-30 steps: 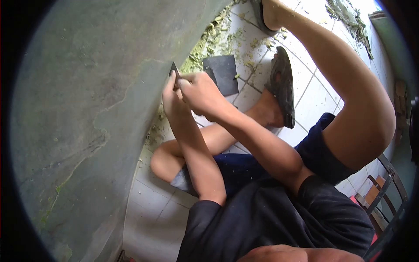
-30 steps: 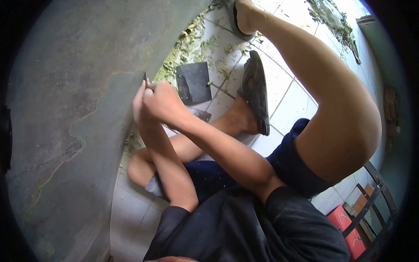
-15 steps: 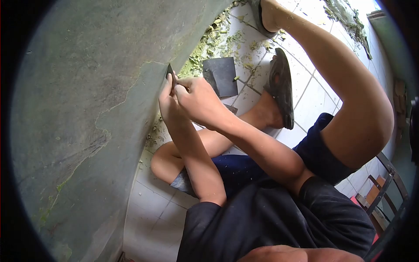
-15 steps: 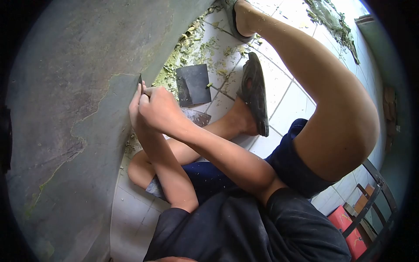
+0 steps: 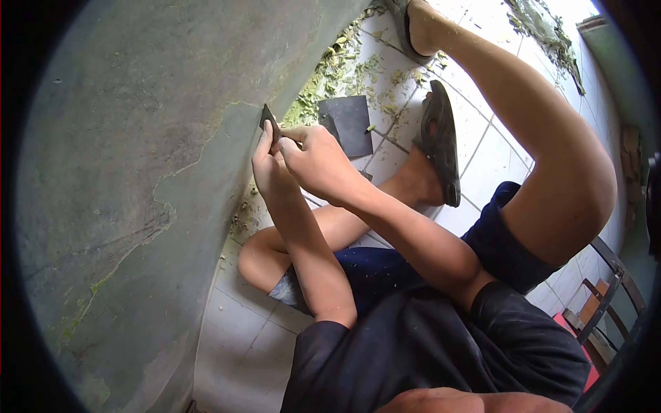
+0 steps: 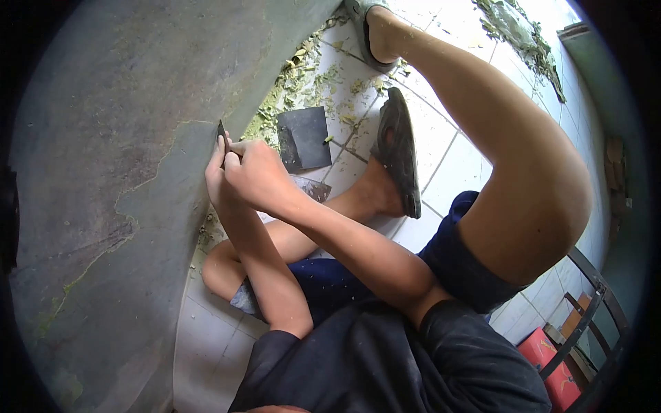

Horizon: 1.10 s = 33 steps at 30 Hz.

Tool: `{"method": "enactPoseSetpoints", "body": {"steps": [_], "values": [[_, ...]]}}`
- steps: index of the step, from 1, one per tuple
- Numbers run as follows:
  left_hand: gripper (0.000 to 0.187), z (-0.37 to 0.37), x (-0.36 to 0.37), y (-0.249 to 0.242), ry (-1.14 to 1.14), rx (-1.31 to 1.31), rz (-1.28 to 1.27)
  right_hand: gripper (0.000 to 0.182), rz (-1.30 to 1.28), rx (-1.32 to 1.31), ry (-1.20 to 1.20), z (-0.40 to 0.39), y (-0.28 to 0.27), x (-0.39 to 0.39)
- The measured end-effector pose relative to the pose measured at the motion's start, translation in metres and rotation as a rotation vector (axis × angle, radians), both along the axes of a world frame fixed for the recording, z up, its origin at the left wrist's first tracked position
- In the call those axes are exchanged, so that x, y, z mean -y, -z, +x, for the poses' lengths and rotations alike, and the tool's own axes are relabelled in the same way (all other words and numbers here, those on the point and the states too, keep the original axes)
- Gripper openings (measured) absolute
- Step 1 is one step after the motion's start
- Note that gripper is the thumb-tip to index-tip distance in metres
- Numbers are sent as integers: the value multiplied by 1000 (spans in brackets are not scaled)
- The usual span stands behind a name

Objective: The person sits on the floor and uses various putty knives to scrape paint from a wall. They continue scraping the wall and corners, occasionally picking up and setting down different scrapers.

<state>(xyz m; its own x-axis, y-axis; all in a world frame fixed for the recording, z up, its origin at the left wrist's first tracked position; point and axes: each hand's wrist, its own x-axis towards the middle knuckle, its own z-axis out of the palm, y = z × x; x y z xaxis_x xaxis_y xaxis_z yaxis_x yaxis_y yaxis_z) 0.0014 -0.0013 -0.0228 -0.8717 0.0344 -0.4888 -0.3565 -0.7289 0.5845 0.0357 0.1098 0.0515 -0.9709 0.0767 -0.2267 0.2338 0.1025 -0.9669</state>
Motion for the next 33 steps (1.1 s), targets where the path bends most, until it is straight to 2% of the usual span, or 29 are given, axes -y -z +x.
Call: {"method": "enactPoseSetpoints", "body": {"steps": [2,4,5,7,8,10,11,14,15,20,22,23,24,26,27,28,30,32,33], "values": [[20,-10,14,24,174,-21,64,34,53,2,-24,-3,4,0],[20,-8,18,26,263,-51,141,34,-45,133,-36,-7,-4,-3],[20,-8,13,25,265,-49,140,35,-5,49,-36,-2,-5,-5],[22,-9,3,26,47,16,4,35,-8,50,-38,-9,-3,-5],[22,-4,7,24,44,23,0,34,-16,66,-32,-7,-1,-3],[23,-5,11,16,260,-47,216,34,-17,86,-11,-3,-1,-2],[24,-3,1,10,105,10,80,35,20,52,-6,1,-2,-2],[24,-7,5,20,150,-32,59,35,46,58,-6,-4,6,4],[24,-14,3,29,71,80,56,35,38,79,-10,-8,8,6],[22,-8,4,10,173,-32,103,35,60,25,-15,-8,6,1],[22,-7,0,7,161,52,72,35,61,86,-27,-12,10,6],[22,-7,-2,0,184,129,221,34,68,131,-38,-15,8,6],[22,-5,-3,1,185,131,219,34,65,133,-36,-9,6,5],[22,-12,-4,21,29,73,27,34,54,31,13,-5,4,0],[22,-13,4,33,196,-17,210,34,116,-7,-8,-9,13,1],[22,-20,-1,38,176,-1,183,34,74,148,-57,-16,9,-3],[22,-14,-2,42,147,15,161,35,91,195,-23,-24,22,-1],[23,-13,-10,31,77,41,137,35,107,17,15,-9,11,-4],[25,-11,-6,26,130,4,120,36,86,-5,1,-5,5,-6]]}}
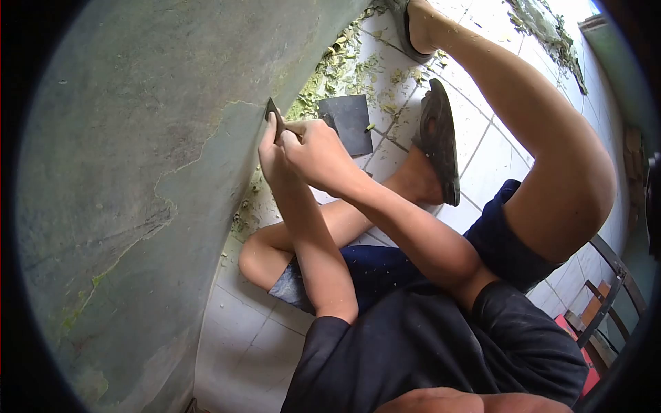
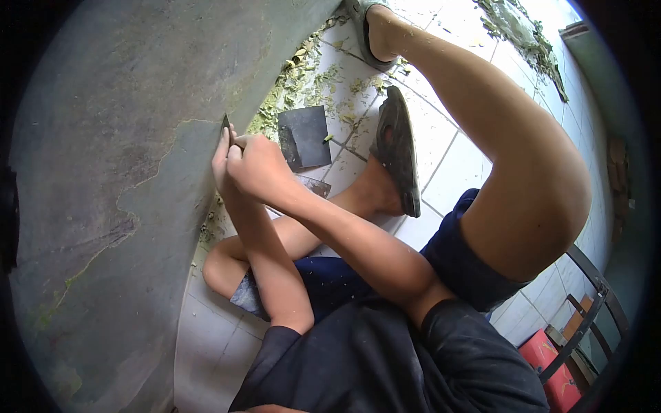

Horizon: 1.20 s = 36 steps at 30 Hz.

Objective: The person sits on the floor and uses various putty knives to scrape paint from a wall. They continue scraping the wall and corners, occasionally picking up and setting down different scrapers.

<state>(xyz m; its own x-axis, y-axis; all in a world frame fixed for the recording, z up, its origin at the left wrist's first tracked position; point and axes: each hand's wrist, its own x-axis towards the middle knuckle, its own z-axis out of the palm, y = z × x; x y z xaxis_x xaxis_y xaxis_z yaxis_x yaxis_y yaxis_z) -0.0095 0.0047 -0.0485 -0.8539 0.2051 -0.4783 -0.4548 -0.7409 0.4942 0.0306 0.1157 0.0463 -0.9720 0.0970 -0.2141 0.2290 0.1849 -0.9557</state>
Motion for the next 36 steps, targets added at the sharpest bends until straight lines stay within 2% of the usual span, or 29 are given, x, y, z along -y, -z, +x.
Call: {"method": "enactPoseSetpoints", "body": {"steps": [1,3,4,5,7,8,11,13,15,17,18,19,21,23,25,26,29,30,31,33,34,35,36], "values": [[25,-4,1,4,-3,2,3,36,3,2,-3,-6,2,0],[27,-10,4,20,140,100,181,35,6,196,9,-20,10,4],[26,-13,1,32,99,95,119,36,-16,223,-33,-21,14,-1],[26,-15,-4,15,105,78,120,36,-14,206,-27,-20,8,-2],[24,2,-8,-14,-42,69,-135,35,-24,-7,32,-1,0,-2],[23,0,-12,-20,-96,47,-103,34,-23,35,-10,-5,-7,-2],[23,-6,-11,-7,-34,35,-29,34,-63,198,-17,-18,5,-2],[24,2,-8,-14,25,-38,-65,34,0,123,-13,-18,5,-4],[24,-3,-5,-13,-9,2,-76,35,12,2,-2,-9,6,-2],[24,-5,-8,-1,25,31,-116,36,-85,260,-13,-23,4,-5],[24,-11,3,29,67,20,-9,36,-32,191,-21,-16,5,-7],[24,-8,-1,17,31,92,-44,35,26,111,-28,-13,5,-8],[28,0,8,-3,24,24,-52,35,-36,34,-29,-5,-5,-2],[27,4,8,4,6,58,-75,35,-43,116,-47,-5,1,0],[24,5,16,18,14,-57,-143,35,15,74,-47,-4,12,3],[26,18,6,-24,12,-64,-84,34,-2,-3,7,4,2,6],[25,13,11,-24,38,36,-2,34,18,105,-88,-5,-13,4],[27,6,19,2,94,51,138,34,10,174,-117,-8,-11,5],[27,9,17,-1,96,48,136,34,9,172,-115,-3,-10,6],[28,11,8,-7,-119,65,20,34,16,8,-42,4,-4,7],[27,10,9,-12,-67,81,-126,34,20,-21,-57,1,3,8],[27,13,10,-5,-68,91,-127,34,19,-11,-59,-3,4,7],[26,14,7,3,-36,35,-107,35,-12,162,-83,-9,5,4]]}}
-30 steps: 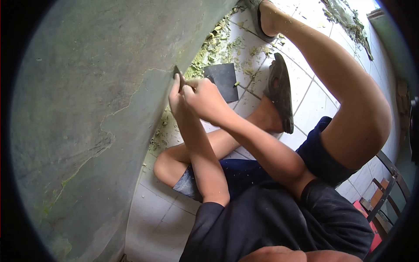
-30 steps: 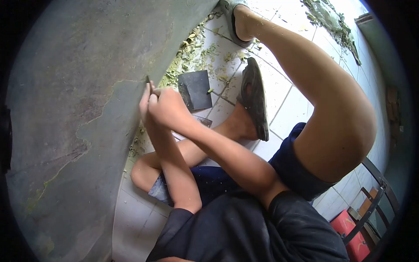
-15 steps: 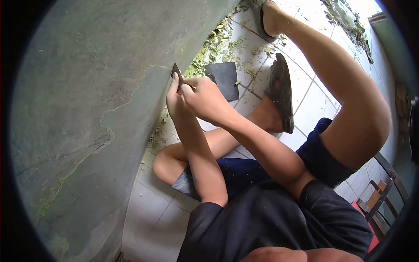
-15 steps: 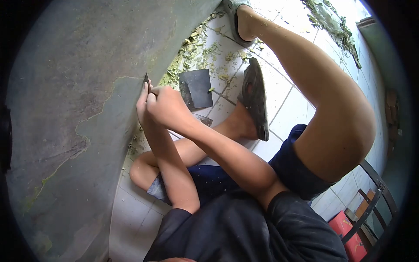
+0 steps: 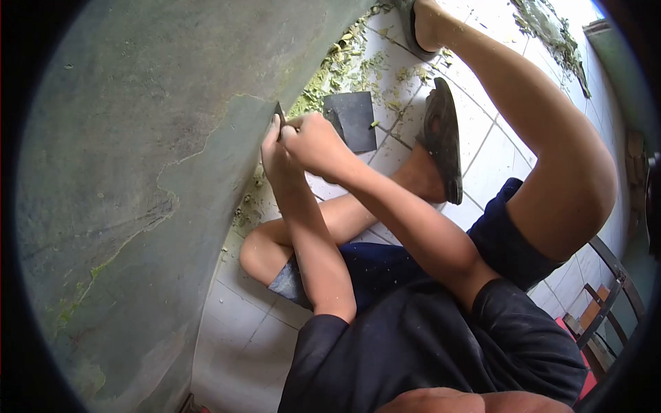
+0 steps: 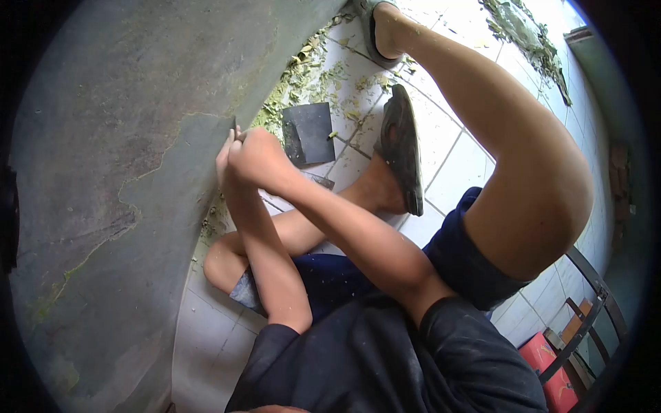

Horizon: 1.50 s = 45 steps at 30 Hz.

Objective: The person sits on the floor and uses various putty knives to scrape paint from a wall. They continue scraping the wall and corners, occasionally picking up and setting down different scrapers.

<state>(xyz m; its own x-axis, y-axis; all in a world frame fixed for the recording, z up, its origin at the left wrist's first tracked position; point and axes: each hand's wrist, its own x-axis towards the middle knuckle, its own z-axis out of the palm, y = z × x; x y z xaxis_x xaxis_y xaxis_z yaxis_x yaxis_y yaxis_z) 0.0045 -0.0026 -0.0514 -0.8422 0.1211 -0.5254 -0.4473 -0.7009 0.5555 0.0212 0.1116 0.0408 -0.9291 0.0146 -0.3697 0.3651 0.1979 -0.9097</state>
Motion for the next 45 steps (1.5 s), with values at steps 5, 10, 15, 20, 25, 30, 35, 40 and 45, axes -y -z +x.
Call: {"method": "enactPoseSetpoints", "body": {"steps": [5,10,15,20,25,30,35,40,45], "values": [[25,1,1,-18,-38,61,-45,35,-3,-95,19,14,-1,2],[24,2,8,-21,28,-29,133,35,11,-63,17,14,-14,2],[28,-14,12,27,126,-79,207,35,67,-24,-39,0,-1,-1],[29,-3,5,16,145,23,218,34,38,-44,18,0,14,-1],[29,-10,-6,-5,75,-49,91,35,50,-89,1,4,6,-8],[29,-11,4,16,109,-55,288,35,82,-100,-26,5,-10,-5],[31,-10,-1,18,186,-25,325,34,44,-22,38,2,6,-2],[29,-17,5,34,98,-9,264,34,64,-51,-4,-4,10,-4],[29,-18,-11,18,-20,-53,51,34,39,-134,30,2,-3,-11]]}}
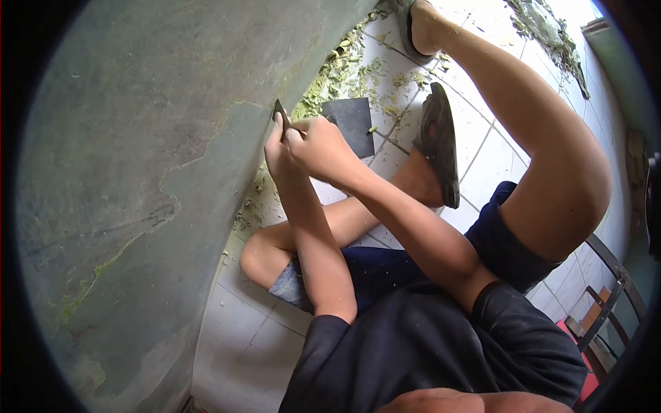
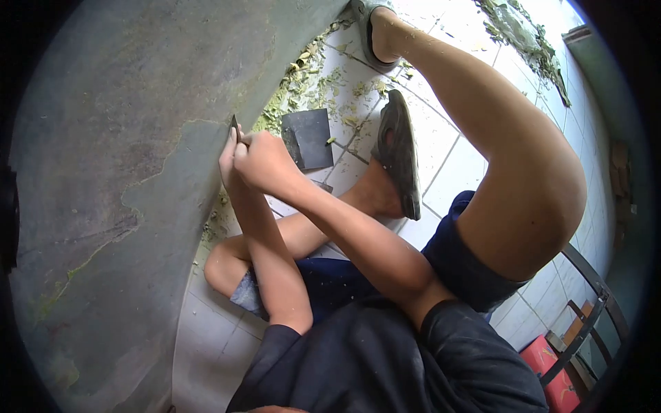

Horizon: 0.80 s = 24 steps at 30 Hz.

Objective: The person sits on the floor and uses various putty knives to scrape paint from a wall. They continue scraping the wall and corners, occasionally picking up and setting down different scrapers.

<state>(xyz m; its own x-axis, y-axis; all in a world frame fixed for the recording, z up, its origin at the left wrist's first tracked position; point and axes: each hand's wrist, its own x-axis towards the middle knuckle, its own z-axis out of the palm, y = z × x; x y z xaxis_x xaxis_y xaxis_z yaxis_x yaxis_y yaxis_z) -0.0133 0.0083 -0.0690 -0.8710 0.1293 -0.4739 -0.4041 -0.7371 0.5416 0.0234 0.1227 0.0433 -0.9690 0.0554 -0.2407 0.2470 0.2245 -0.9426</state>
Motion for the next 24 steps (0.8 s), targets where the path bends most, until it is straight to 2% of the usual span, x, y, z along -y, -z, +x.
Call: {"method": "enactPoseSetpoints", "body": {"steps": [1,2,4,5,10,12,13,14,15,16,19,22,24], "values": [[29,-1,8,4,191,-23,314,34,-7,3,11,-2,1,1],[29,-1,8,9,196,-20,312,34,-10,5,16,-3,4,2],[28,-4,4,11,112,47,117,33,52,55,-17,-6,4,1],[27,-6,-1,10,-10,50,91,34,69,18,-2,-2,2,1],[25,2,4,1,119,-19,45,35,-17,132,-3,-3,6,0],[25,-2,6,-5,87,-97,26,35,18,26,32,0,1,-2],[25,-2,-2,-14,71,4,37,35,55,-33,25,-4,15,0],[26,5,-16,-33,25,32,-180,35,12,104,15,-10,17,-3],[26,2,-9,-13,70,34,-132,35,15,98,14,-9,21,-4],[25,-6,-11,-16,117,27,-80,35,21,82,15,-13,18,-6],[24,-4,-11,-18,49,-17,-95,35,22,-56,43,-3,15,-6],[26,-4,-11,-17,33,-28,-58,35,8,64,20,-7,5,-8],[26,-13,-13,-20,27,-50,-36,35,5,20,0,-11,0,-11]]}}
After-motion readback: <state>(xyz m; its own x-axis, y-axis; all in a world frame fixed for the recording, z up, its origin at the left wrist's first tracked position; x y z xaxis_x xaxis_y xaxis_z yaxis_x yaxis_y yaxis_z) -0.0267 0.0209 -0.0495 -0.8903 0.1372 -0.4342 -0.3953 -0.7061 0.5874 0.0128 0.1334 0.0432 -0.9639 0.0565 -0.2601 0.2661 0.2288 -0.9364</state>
